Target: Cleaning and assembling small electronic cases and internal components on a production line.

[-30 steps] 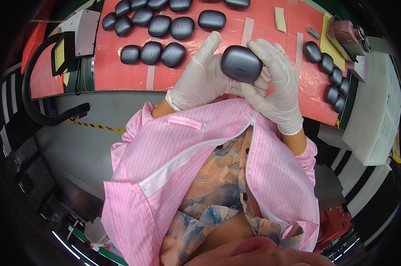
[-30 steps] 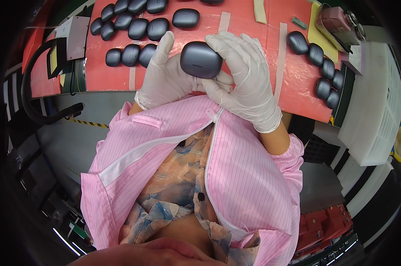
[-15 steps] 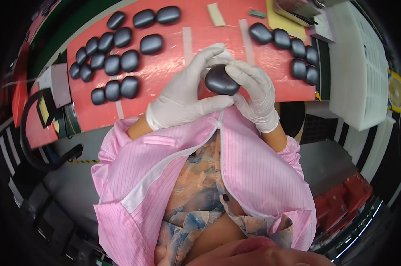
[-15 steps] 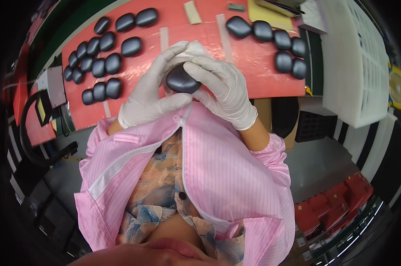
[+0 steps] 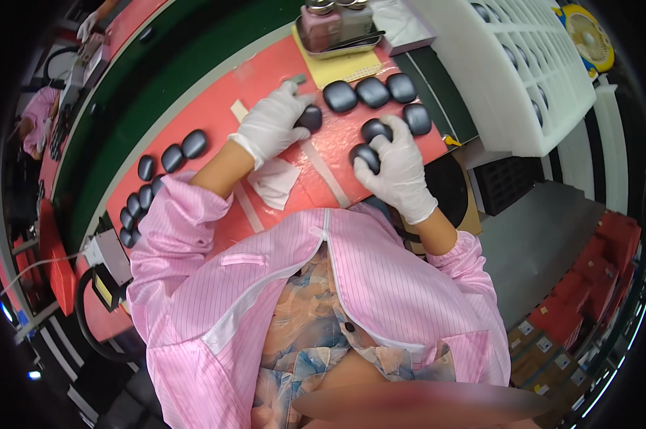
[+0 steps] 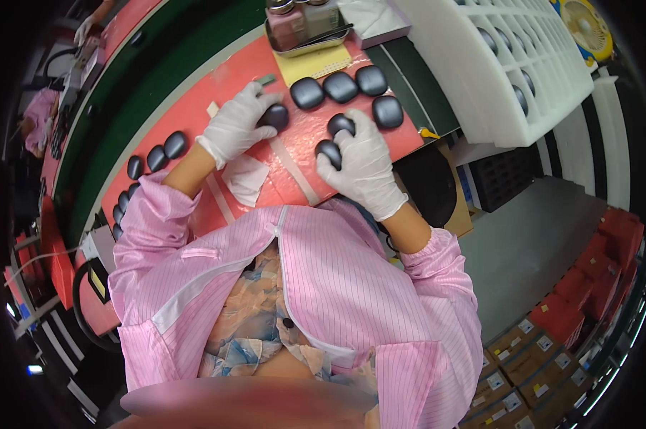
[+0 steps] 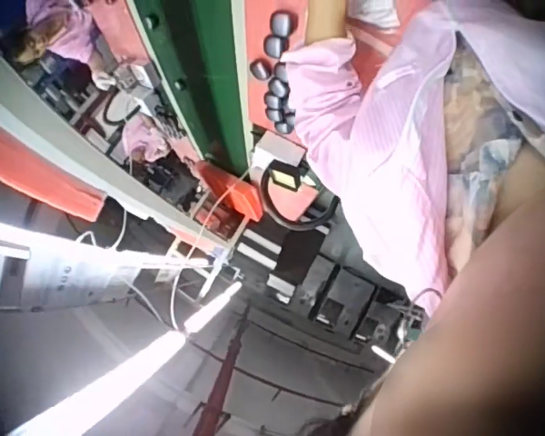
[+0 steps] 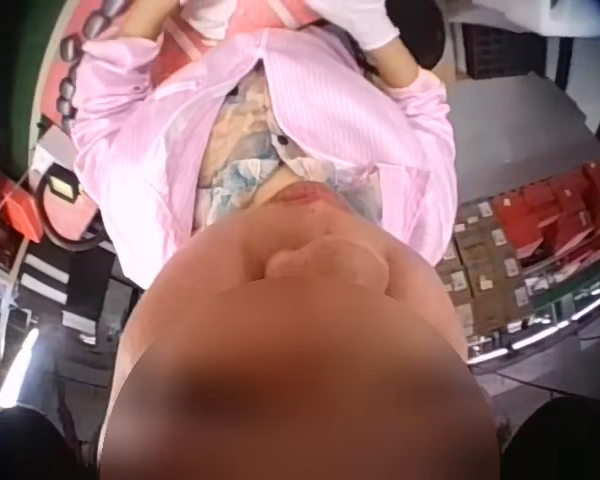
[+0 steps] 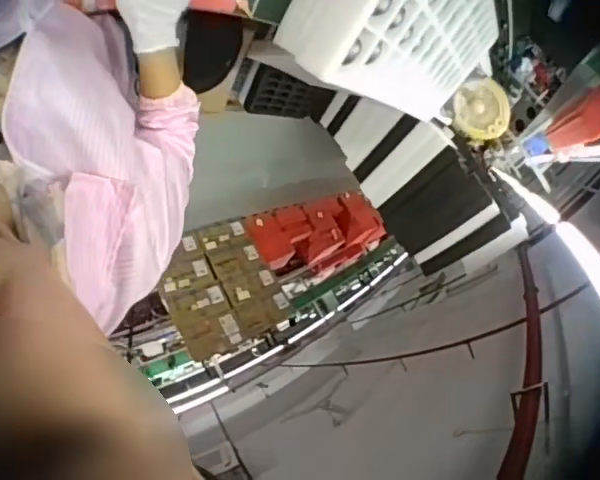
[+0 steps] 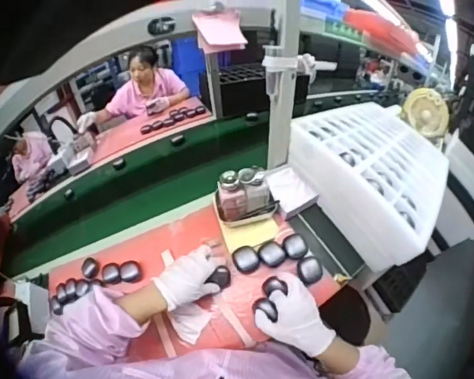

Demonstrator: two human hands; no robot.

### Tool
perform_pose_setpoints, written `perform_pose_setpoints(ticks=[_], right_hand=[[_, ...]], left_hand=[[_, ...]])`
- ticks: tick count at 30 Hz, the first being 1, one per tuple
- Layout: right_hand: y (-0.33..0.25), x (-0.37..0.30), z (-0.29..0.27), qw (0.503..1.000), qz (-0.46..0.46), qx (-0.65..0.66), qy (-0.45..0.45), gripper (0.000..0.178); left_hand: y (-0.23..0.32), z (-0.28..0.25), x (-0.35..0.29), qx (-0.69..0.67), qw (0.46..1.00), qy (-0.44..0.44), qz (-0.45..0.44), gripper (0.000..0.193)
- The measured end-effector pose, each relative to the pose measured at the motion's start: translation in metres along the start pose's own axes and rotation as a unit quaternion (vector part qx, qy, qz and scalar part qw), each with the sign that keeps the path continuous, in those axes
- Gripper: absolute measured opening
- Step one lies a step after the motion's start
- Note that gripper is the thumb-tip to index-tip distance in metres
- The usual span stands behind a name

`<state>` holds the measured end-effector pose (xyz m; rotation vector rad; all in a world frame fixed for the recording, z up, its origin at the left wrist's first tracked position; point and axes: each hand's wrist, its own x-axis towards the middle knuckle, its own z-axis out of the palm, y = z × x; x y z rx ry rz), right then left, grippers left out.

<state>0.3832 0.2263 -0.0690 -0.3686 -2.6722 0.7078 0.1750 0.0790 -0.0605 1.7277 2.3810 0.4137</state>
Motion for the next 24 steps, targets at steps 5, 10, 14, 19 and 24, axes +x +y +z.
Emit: perform_pose_setpoints(ticks=[5,10,14,19,24], right_hand=[[0.009,-0.002,-0.015,0.989,0.058,0.091,-0.102,0.036],[0.026,0.017,-0.086,0.987,-0.010,0.158,0.023,0.028],[0.075,0.036,-0.183,0.971,0.020,-0.092,0.221,0.025],[0.216,0.034,-0.259,0.899,0.105,-0.345,0.247,0.045],[0.221,0.034,-0.247,0.897,0.074,-0.362,0.241,0.030]], left_hand=[[0.014,-0.032,0.019,-0.102,0.986,-0.134,-0.004,0.045],[-0.003,-0.020,0.048,-0.131,0.981,-0.112,0.094,0.046],[0.012,-0.027,0.062,-0.219,0.943,-0.249,0.019,0.053],[0.027,-0.032,0.051,-0.100,0.964,-0.240,0.057,0.051],[0.037,-0.030,0.031,-0.112,0.977,-0.166,0.067,0.045]])
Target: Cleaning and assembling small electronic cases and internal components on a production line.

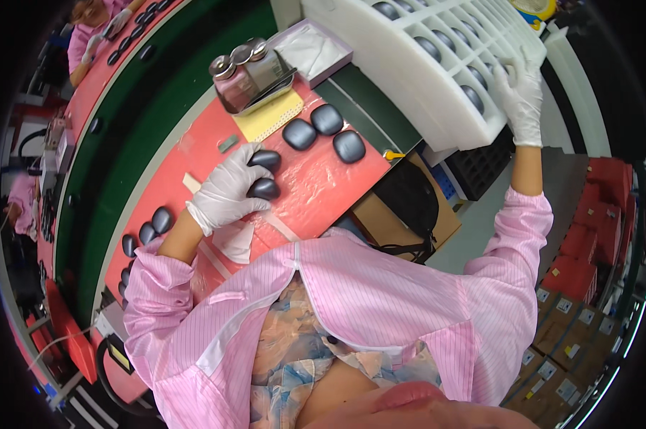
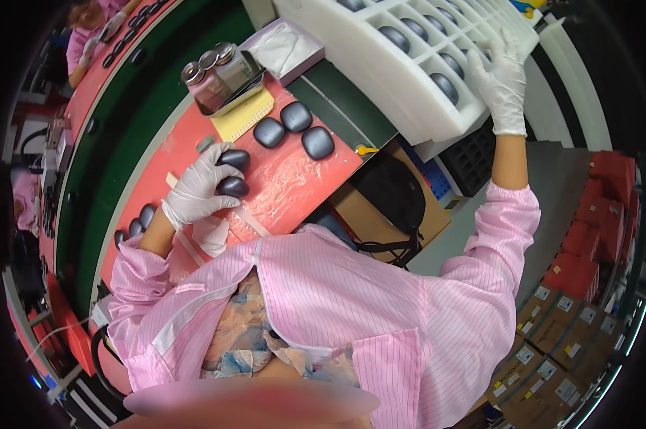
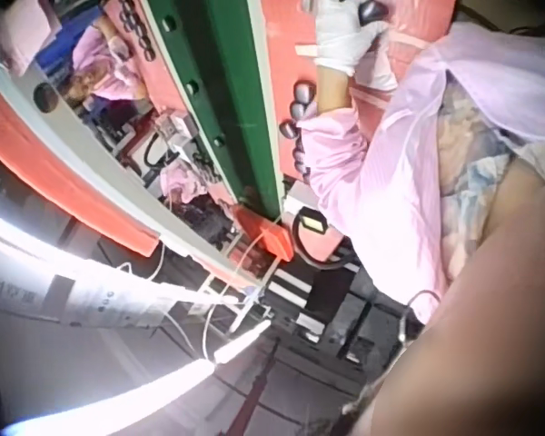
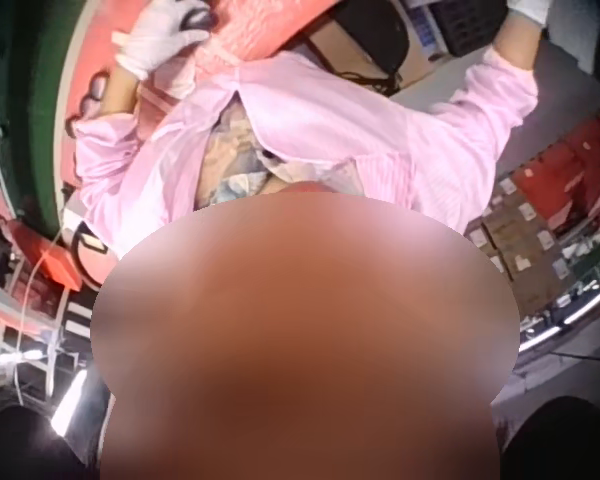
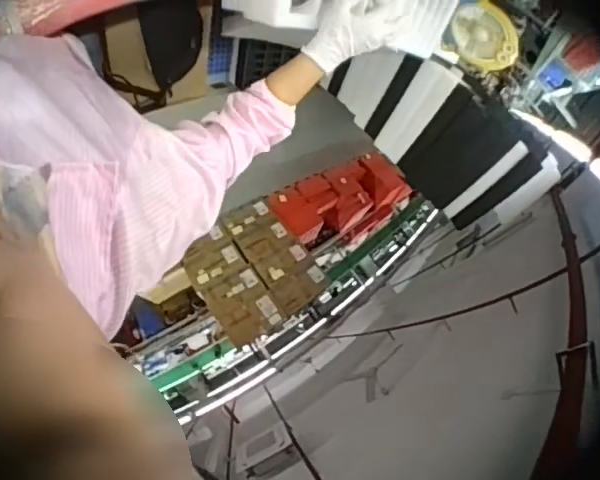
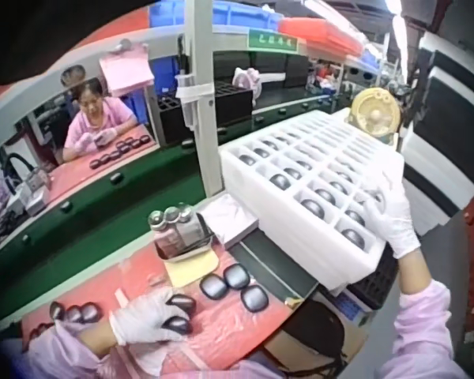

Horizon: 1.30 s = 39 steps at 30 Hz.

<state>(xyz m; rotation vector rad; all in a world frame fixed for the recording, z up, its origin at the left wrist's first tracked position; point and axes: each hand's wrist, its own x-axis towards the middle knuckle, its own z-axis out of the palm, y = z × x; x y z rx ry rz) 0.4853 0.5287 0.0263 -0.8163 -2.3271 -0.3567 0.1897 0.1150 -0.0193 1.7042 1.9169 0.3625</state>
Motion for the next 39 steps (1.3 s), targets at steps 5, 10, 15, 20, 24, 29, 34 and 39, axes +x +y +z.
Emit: perform_pose_setpoints(ticks=[5,10,15,20,24,29,34,39], right_hand=[[-0.187,-0.036,-0.056,0.837,0.028,0.449,-0.312,0.041],[-0.220,-0.075,-0.027,0.681,-0.010,0.590,-0.435,0.042],[-0.203,-0.080,-0.037,0.632,0.036,0.705,-0.319,0.030],[-0.204,-0.068,-0.040,0.685,-0.135,0.639,-0.323,0.036],[-0.161,-0.041,-0.052,0.831,-0.125,0.491,-0.229,0.034],[0.019,0.028,-0.010,0.981,0.075,0.178,0.035,0.049],[0.128,0.032,0.066,0.986,0.123,0.096,-0.056,0.053],[-0.054,0.007,-0.032,0.940,0.104,0.287,0.156,0.024]], left_hand=[[0.064,-0.001,0.008,0.026,0.986,0.133,0.092,0.033],[0.094,0.001,0.019,0.020,0.983,0.113,0.142,0.033],[0.078,0.008,0.018,-0.203,0.970,0.123,-0.056,0.045],[0.091,0.020,0.048,-0.324,0.931,0.162,-0.040,0.087],[0.083,0.020,0.055,-0.214,0.954,0.203,0.043,0.086],[0.040,0.031,0.068,0.124,0.949,0.290,-0.030,0.084],[0.021,0.051,0.071,0.155,0.955,0.224,-0.119,0.079],[0.026,0.049,0.070,0.090,0.962,0.213,-0.144,0.063]])
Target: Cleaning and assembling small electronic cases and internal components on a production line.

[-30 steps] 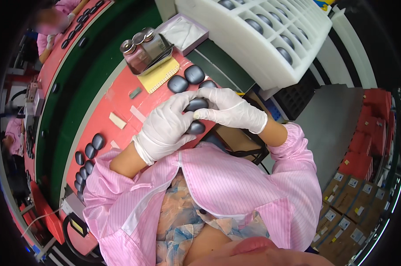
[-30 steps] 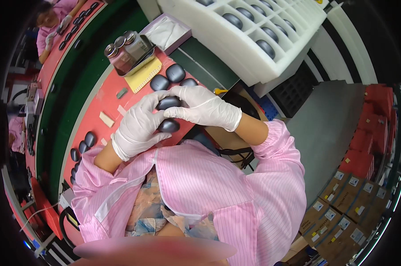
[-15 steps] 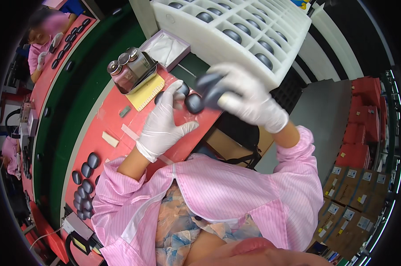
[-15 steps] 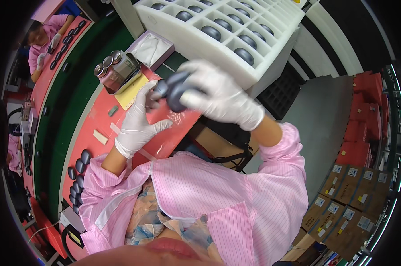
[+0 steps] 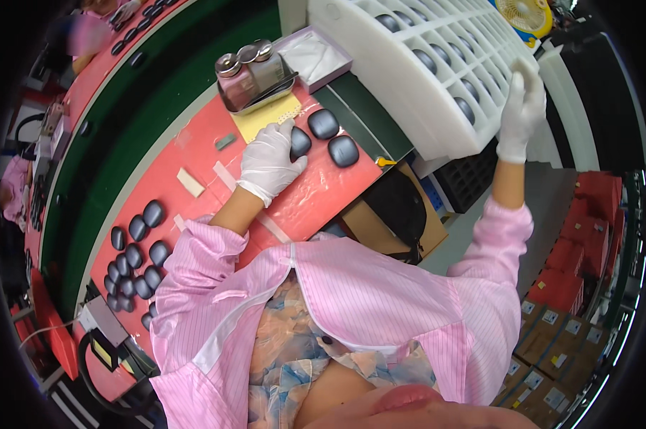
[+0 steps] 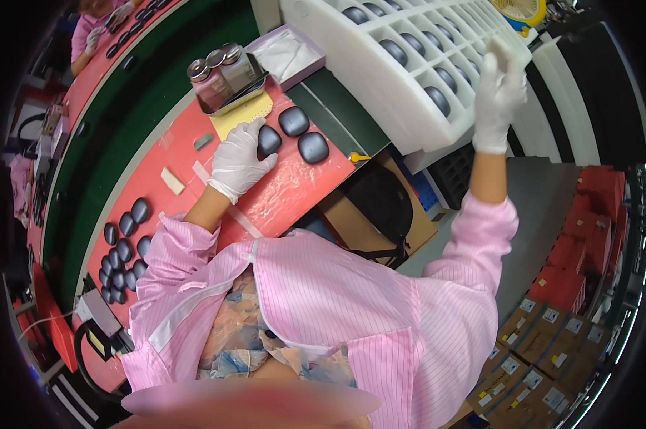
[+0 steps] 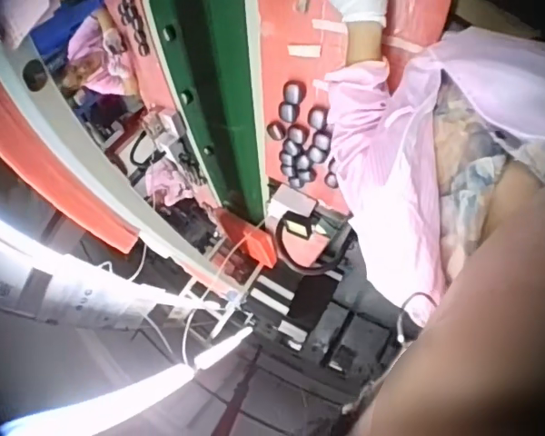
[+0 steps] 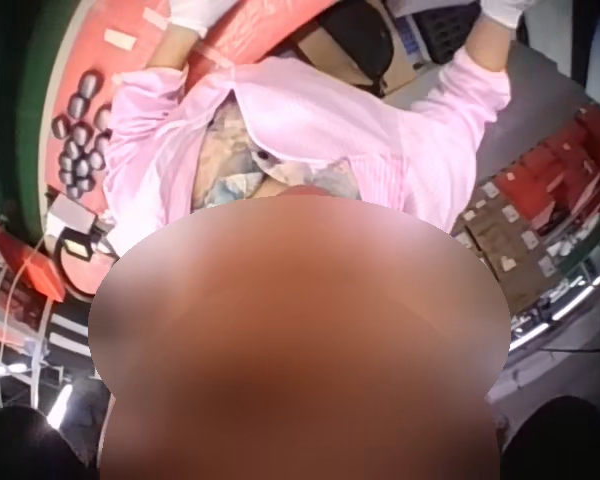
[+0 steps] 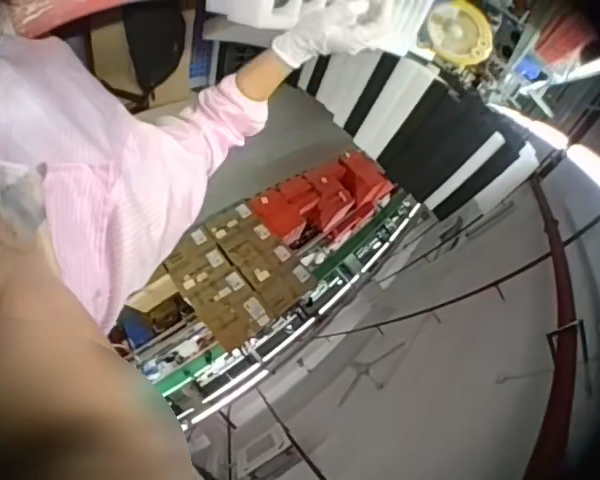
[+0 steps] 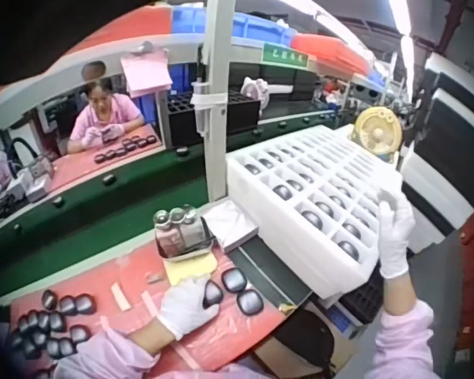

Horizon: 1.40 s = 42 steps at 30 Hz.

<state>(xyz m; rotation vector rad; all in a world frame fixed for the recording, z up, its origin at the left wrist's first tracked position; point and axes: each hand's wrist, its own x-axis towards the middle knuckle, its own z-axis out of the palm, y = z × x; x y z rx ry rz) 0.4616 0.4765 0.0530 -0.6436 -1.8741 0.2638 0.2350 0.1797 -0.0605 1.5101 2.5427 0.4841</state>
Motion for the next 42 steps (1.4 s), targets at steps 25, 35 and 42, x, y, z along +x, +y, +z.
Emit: perform_pose_setpoints(ticks=[25,35,42], right_hand=[[-0.067,0.001,0.020,0.922,0.077,0.200,-0.322,0.038],[0.329,0.117,-0.030,0.948,0.116,-0.162,-0.248,0.036],[0.221,0.087,0.041,0.982,-0.098,-0.150,-0.052,0.027]], left_hand=[[0.037,-0.058,-0.029,-0.246,0.960,0.093,0.096,0.078],[-0.058,-0.078,-0.128,-0.113,0.989,0.052,-0.073,0.064],[-0.137,-0.118,-0.174,-0.083,0.980,0.062,-0.167,0.052]])
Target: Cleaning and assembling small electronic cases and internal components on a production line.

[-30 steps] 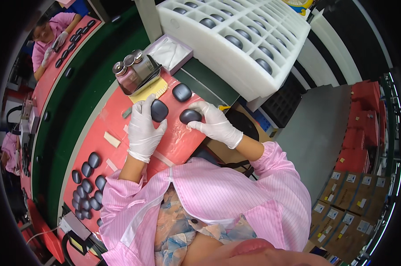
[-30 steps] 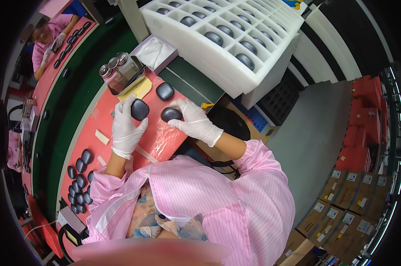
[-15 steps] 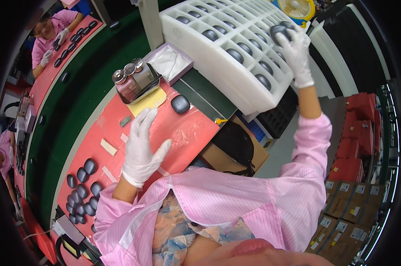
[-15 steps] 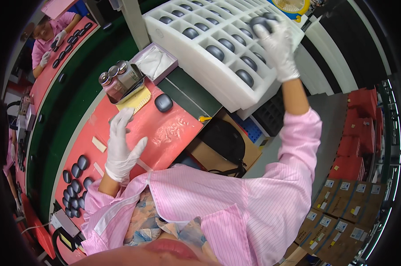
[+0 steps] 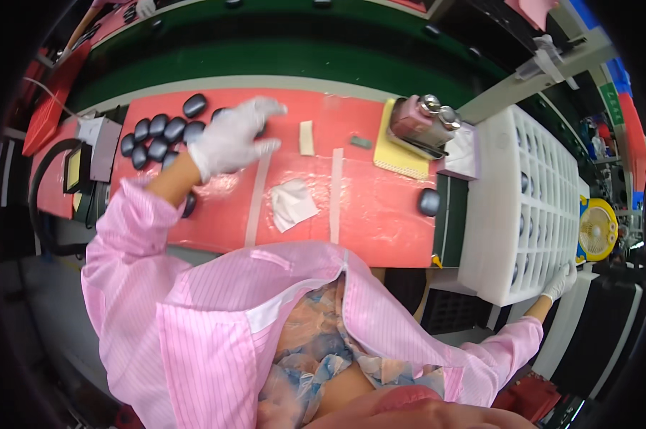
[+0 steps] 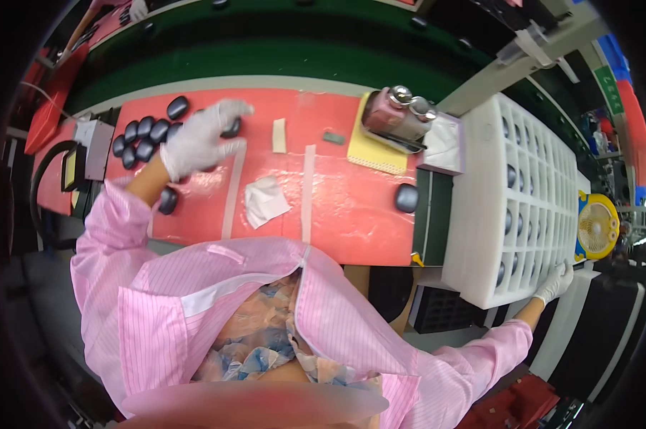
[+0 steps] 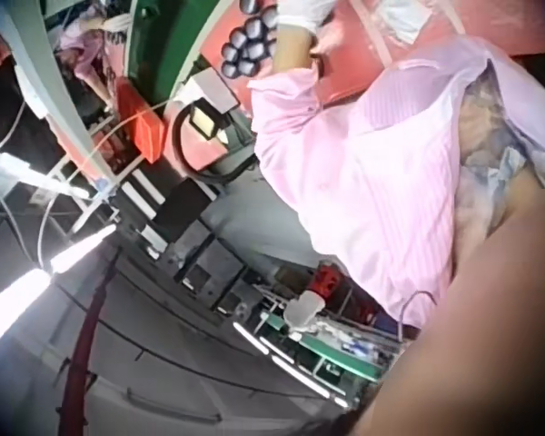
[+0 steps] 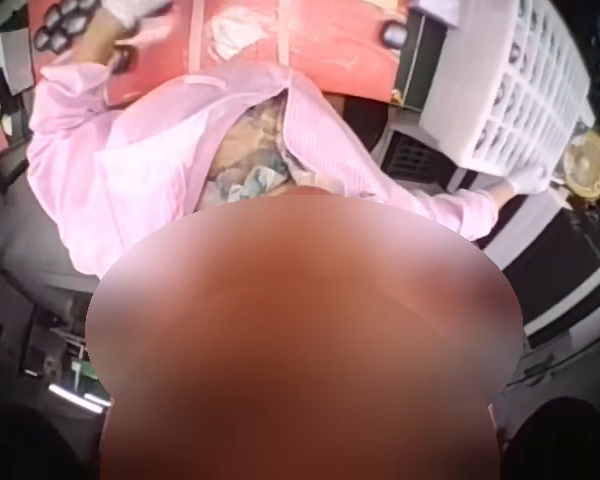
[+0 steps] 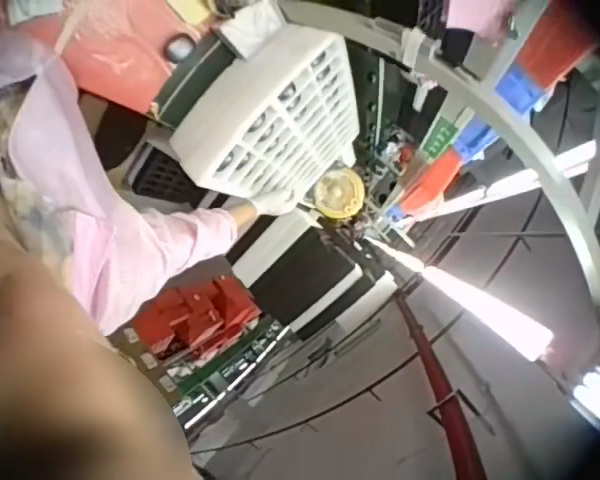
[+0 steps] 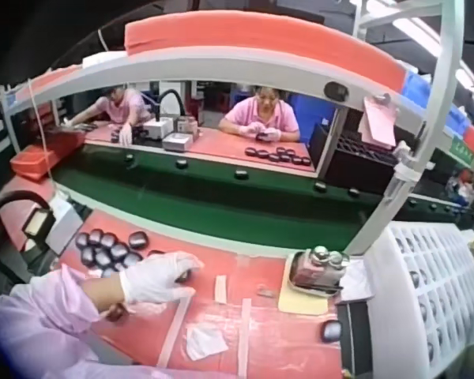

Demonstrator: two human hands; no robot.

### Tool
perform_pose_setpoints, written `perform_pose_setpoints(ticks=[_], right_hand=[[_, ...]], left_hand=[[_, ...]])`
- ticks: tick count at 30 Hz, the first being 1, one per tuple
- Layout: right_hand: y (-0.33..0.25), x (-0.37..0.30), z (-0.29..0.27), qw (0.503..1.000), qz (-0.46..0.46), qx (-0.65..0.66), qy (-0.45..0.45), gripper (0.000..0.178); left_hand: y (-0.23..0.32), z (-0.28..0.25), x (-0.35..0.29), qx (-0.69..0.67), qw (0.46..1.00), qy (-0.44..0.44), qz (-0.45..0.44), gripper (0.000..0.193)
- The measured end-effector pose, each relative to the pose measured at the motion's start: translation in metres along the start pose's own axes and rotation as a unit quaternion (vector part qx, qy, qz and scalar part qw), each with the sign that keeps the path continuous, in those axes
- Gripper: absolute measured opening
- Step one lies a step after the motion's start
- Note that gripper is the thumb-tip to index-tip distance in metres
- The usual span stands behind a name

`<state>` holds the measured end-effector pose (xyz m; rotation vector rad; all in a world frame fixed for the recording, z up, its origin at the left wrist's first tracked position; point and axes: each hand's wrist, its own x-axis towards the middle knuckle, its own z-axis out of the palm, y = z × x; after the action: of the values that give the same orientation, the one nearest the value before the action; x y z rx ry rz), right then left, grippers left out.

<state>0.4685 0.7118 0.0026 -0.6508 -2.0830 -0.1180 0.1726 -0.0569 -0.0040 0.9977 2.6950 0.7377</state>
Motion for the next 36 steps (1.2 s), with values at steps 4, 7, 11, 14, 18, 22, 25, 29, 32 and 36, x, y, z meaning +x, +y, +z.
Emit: perform_pose_setpoints(ticks=[4,7,11,14,18,22,25,29,32,36], right_hand=[[-0.205,-0.016,-0.056,0.988,0.015,0.107,-0.109,0.028],[-0.393,-0.085,-0.073,0.920,-0.058,0.251,-0.295,0.026],[-0.516,-0.176,-0.041,0.760,-0.306,0.388,-0.422,0.030],[-0.543,-0.213,-0.014,0.746,-0.384,0.366,-0.404,0.028],[-0.532,-0.224,0.000,0.792,-0.283,0.367,-0.397,0.021],[-0.533,-0.228,0.003,0.862,-0.118,0.344,-0.352,0.022],[-0.534,-0.233,0.012,0.869,-0.118,0.338,-0.342,0.028],[-0.531,-0.240,0.010,0.865,-0.131,0.330,-0.353,0.032],[-0.533,-0.240,0.010,0.867,-0.112,0.321,-0.364,0.033],[-0.533,-0.236,0.008,0.876,-0.118,0.305,-0.354,0.032]], left_hand=[[-0.073,-0.040,0.056,0.142,0.989,0.031,-0.022,0.056],[-0.086,-0.070,0.067,0.186,0.977,-0.056,-0.090,0.060],[-0.106,-0.058,0.119,0.147,0.971,-0.131,-0.134,0.070],[-0.125,-0.048,0.159,0.179,0.979,-0.010,-0.101,0.065],[-0.158,-0.048,0.221,0.184,0.973,0.104,-0.088,0.055],[-0.206,-0.044,0.295,0.197,0.951,0.202,-0.124,0.053],[-0.230,-0.022,0.348,0.183,0.940,0.249,-0.142,0.062],[-0.252,-0.002,0.389,0.162,0.922,0.321,-0.143,0.073],[-0.257,-0.004,0.401,0.201,0.940,0.240,-0.138,0.064],[-0.296,-0.056,0.376,0.199,0.896,0.310,-0.248,0.071]])
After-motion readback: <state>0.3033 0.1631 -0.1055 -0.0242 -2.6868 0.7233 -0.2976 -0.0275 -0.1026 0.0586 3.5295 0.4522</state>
